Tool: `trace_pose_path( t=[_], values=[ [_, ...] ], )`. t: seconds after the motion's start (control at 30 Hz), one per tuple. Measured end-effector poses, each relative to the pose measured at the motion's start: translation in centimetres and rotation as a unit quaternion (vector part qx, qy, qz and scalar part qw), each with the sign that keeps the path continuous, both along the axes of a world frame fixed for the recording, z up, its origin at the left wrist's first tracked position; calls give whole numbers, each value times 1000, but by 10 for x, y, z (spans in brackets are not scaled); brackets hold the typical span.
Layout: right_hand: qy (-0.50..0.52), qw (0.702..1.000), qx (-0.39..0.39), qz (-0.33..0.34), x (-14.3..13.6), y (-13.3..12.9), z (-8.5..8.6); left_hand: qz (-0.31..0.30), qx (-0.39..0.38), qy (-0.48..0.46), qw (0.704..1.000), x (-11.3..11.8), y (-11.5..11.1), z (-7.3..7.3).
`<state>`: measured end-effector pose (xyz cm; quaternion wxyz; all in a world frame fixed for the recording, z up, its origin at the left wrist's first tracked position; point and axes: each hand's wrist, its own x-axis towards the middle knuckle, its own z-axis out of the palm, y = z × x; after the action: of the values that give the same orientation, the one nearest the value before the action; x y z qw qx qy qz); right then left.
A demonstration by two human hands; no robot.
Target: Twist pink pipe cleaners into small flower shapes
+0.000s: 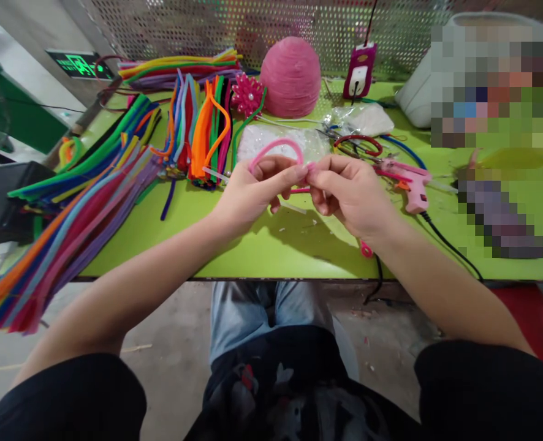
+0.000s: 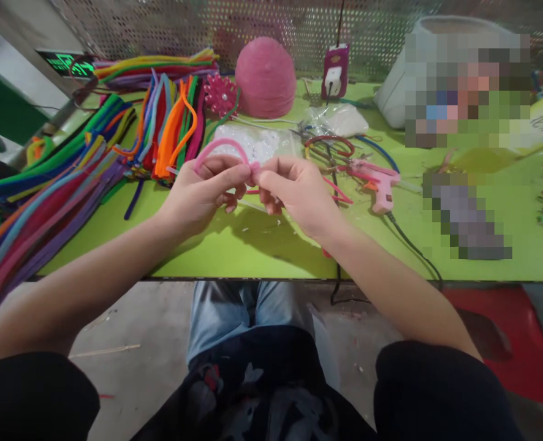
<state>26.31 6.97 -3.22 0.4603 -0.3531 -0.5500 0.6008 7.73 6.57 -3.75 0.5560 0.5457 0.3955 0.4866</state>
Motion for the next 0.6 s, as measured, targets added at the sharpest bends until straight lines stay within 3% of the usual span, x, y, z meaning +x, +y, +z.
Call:
trace_pose_path(
  t=[0.1, 0.2, 0.33, 0.5, 0.6],
  values=[
    [-26, 999, 21, -30, -2, -3, 1, 24, 62, 45, 997, 1, 0, -1],
    [-52, 993, 68, -83, -6, -7, 1, 11, 100, 53, 994, 0, 2, 0],
    [-62, 989, 89, -98, -8, -8, 1, -7, 117, 44, 992, 0, 2, 2],
    [-103, 984, 116, -90, 0, -7, 2, -20, 81, 70, 994, -4, 5, 0],
    [-157, 964, 196, -84, 6, -9, 2, -49, 31, 81, 995, -8, 8, 2]
  ],
)
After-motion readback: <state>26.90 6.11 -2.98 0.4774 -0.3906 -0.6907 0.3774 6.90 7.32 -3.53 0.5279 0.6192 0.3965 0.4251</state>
